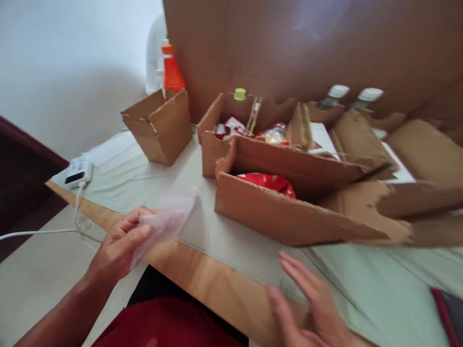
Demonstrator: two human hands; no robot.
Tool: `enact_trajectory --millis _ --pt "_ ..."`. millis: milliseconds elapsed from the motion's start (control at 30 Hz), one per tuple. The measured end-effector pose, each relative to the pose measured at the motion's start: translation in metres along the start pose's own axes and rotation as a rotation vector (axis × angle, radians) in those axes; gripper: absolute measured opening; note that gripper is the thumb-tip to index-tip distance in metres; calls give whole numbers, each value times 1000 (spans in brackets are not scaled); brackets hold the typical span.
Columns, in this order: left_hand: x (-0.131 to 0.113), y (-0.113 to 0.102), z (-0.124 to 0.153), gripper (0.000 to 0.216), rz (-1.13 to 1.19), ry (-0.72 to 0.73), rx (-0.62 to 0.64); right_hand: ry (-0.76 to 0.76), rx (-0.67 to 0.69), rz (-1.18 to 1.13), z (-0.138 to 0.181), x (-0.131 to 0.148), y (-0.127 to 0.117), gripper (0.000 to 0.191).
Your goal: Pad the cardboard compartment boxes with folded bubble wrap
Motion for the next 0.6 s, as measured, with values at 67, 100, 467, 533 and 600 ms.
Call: enact_trajectory --millis 67,100,467,533,600 --pt "-7 35 13 29 -56 -14 295 -92 209 -50 -10 26 22 66" --pt "-11 50 20 29 -66 -18 436 -129 299 -79 -17 35 31 75" --pt "-7 12 -3 30 -159 -112 280 645 542 -435 -6 -36 24 25" --pt "8 7 -21 29 -284 -107 222 773 388 -404 -6 -46 9 30" --pt "25 9 -38 27 -433 -86 167 824 293 -366 -9 -54 1 34"
Point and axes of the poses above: each hand's wrist, its own z-axis away from the middle knuckle, its own y-axis out of the palm, x = y × z, the point moved 5 cm from there along -z, towards the middle knuckle, and after that the axes turned 14 degrees about -z, right-handed, at the moved point
